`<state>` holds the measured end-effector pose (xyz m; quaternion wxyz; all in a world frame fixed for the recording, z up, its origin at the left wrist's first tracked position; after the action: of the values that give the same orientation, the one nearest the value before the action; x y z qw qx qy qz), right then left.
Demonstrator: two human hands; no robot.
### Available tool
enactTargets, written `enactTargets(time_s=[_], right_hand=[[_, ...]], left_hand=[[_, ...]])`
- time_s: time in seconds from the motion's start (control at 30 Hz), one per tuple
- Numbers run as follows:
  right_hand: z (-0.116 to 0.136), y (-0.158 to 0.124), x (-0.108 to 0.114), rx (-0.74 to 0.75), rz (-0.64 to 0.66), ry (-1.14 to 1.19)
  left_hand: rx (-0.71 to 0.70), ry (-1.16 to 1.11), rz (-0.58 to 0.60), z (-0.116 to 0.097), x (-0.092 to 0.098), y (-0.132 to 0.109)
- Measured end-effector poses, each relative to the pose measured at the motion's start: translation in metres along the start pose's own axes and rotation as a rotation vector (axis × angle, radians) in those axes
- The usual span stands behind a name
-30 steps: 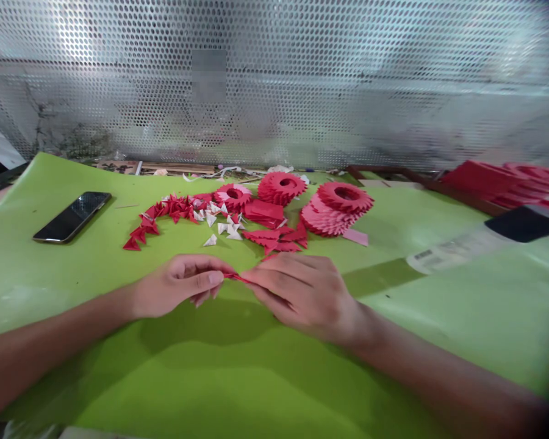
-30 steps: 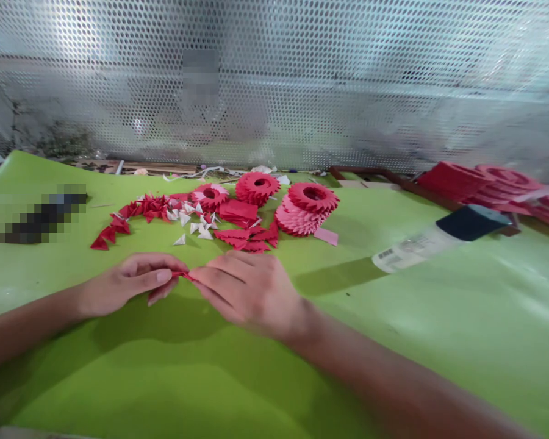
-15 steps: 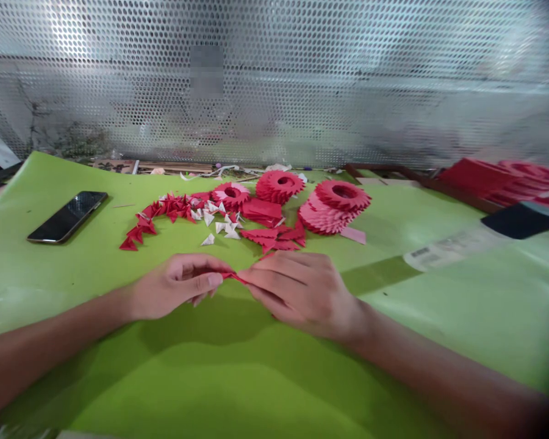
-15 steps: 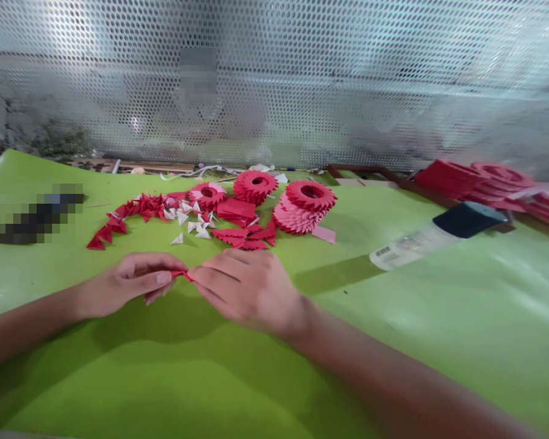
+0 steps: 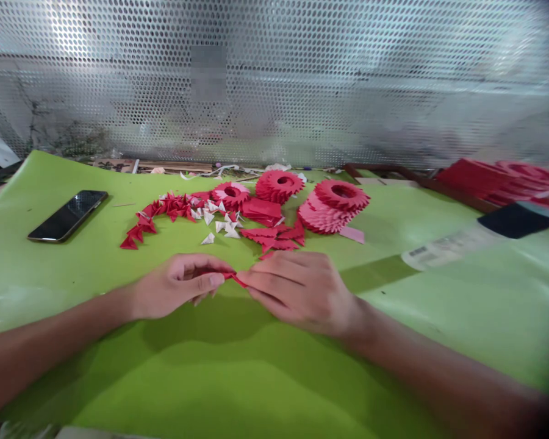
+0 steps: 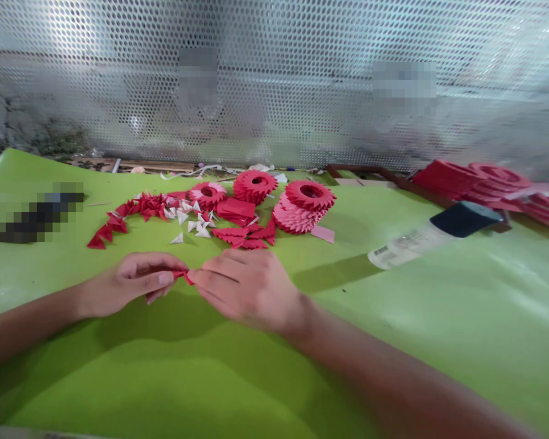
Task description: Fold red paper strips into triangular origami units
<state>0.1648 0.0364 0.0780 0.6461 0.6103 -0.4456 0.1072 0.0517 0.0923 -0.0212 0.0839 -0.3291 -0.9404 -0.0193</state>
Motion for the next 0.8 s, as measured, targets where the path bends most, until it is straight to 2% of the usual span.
enactTargets(time_s=[0.2, 0.5, 0.8], right_hand=[[0.005, 0.002, 0.004, 0.058, -0.051, 0.015], [0.005, 0.004, 0.004, 0.069, -0.018, 0.054], [-0.009, 0.000, -0.004, -0.047, -0.057, 0.339]], left_hand=[[0.032, 0.000, -0.010, 0.006, 0.001, -0.001], [0.053, 0.002, -0.026, 0.010, 0.003, -0.001], [0.014, 0.018, 0.045, -0.004, -0.009, -0.002]])
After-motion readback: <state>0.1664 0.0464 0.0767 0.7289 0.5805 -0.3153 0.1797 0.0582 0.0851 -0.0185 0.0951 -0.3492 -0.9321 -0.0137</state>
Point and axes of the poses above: each hand's wrist, its own y-axis towards the middle knuckle, its own x-axis out of the back of the hand, z = x × y, the point moved 10 cm from there along y, towards the middle knuckle, and after that the axes turned 6 degrees about -x, right-handed, at the moved point
